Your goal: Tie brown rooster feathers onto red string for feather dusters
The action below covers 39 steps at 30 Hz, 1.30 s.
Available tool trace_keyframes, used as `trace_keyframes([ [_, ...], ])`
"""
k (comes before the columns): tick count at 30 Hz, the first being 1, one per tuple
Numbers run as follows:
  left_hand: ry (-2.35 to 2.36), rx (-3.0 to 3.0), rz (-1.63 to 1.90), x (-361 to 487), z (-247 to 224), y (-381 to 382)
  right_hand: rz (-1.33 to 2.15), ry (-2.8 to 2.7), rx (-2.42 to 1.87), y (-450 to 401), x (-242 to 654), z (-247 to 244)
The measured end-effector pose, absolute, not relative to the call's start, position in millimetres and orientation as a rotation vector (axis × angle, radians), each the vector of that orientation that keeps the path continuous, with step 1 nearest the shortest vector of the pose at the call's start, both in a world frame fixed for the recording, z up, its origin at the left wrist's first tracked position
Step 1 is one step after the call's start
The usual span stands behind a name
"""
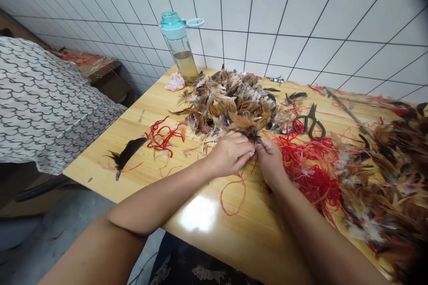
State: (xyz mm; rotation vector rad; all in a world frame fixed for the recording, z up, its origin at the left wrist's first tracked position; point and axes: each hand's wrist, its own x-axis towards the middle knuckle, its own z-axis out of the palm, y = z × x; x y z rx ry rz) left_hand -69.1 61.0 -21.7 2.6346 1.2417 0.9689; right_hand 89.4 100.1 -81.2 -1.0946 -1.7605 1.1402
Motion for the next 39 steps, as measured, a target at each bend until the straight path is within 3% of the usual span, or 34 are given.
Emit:
trace_keyframes([
  [9,1.442,2.626,0.923,-73.4,-25.8,59.3,0.316,-2.400,-1.398,89.1,87.5,-48.7],
  [14,1.471,2.805,0.809,-85.5,-16.9,63.6,0.088,-2.598,-1.299,83.6,86.1,-45.8],
  [17,1.439,2.698,0.832,-99.9,-12.4,70.5,0.235,-2.579,-1.148,84.6,84.3,-49.6],
  [22,1.239,2.267,0.922,-122.3,-18.3,87.4,0.934,-2.223,-0.798,92.9,81.7,-56.4],
  [27,1.218,2.244,0.933,-109.7,-29.5,88.3,1.479,-1.571,-0.876,98.8,81.5,-61.0],
  [35,1.166,2.616,1.058,-86.0,-21.5,68.4,1.646,-1.252,-0.874,102.8,81.4,-57.8],
  [39,0.970,2.473,1.189,-85.6,-16.8,66.3,1.707,-1.286,-0.858,102.7,82.0,-53.0],
])
